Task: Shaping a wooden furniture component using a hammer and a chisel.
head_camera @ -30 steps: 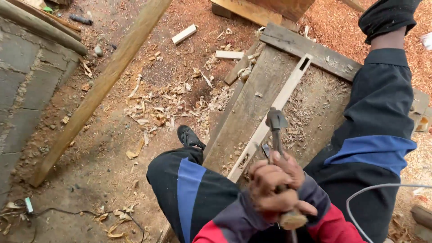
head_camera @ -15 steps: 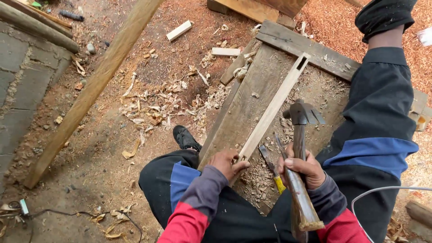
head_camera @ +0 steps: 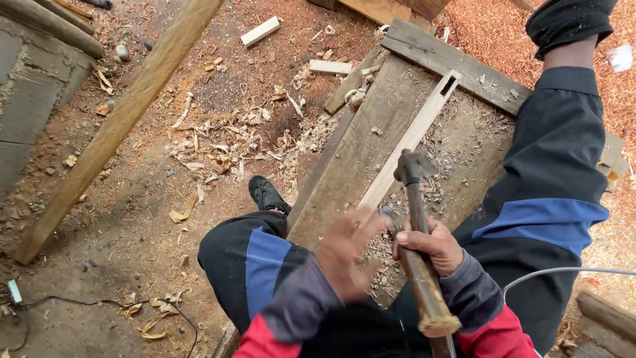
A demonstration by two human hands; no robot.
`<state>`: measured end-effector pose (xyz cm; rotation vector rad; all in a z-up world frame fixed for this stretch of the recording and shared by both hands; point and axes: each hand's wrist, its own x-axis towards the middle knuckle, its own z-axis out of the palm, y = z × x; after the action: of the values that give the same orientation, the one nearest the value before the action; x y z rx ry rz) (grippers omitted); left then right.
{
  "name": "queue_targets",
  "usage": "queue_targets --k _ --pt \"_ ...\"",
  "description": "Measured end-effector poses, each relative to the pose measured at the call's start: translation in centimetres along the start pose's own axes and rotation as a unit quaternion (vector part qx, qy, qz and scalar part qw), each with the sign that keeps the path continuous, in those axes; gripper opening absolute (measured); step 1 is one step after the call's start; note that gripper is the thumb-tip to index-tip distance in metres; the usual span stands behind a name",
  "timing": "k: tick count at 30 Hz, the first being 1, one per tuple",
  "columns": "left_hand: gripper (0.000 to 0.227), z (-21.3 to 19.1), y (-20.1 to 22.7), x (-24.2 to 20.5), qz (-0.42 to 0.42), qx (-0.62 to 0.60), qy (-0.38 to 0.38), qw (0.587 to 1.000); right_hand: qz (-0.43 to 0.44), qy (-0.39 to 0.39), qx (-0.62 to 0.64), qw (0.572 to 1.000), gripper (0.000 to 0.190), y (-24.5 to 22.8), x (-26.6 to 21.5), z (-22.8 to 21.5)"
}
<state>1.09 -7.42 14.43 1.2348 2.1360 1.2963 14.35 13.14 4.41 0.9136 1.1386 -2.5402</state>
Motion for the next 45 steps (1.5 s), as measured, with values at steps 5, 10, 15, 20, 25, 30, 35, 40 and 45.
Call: queue_targets --k 5,10,15,20,25,30,35,40,45 --pt "0.046 0.8 6.0 0.0 0.175 -0.015 0.003 0.984 0.024 -0.022 0.009 0.999 0.017 3.0 0.9 -3.2" --pt "0.027 -0.8 3.3 1.7 0.206 -0.174 0.001 0.963 0.022 -0.002 -0.02 1.0 0.017 -0.6 -2.0 1.4" --pt "0.035 -0.6 1.1 5.3 -0.003 -0.488 0.113 0.865 -0.16 0.063 -0.126 0.977 0.025 -4.3 -6.6 6.1" --pt "0.038 0.7 -1.8 6.7 0.032 -0.295 0.086 0.951 -0.239 0.116 -0.202 0.942 0.029 -5.9 -10.3 7.3" --pt "0.04 3.4 -4.2 6.4 0.025 -0.321 0.078 0.943 -0.272 0.089 -0.16 0.945 0.044 -5.1 -12.5 6.7" --pt "0.037 3.6 -4.5 6.0 0.006 -0.276 0.117 0.954 -0.267 0.065 -0.149 0.95 0.062 -4.5 -13.0 6.4" --pt "0.034 3.8 -4.2 5.7 0.021 -0.296 0.129 0.946 -0.269 0.066 -0.167 0.946 0.061 -4.7 -13.1 7.0" --pt "0.031 4.6 -4.4 4.8 0.029 -0.288 0.136 0.947 -0.267 0.063 -0.211 0.938 0.055 -5.5 -13.0 8.0" --pt "0.015 6.4 -6.9 3.9 0.129 -0.215 0.186 0.95 -0.314 0.098 -0.444 0.834 0.037 -9.0 -14.4 10.7"
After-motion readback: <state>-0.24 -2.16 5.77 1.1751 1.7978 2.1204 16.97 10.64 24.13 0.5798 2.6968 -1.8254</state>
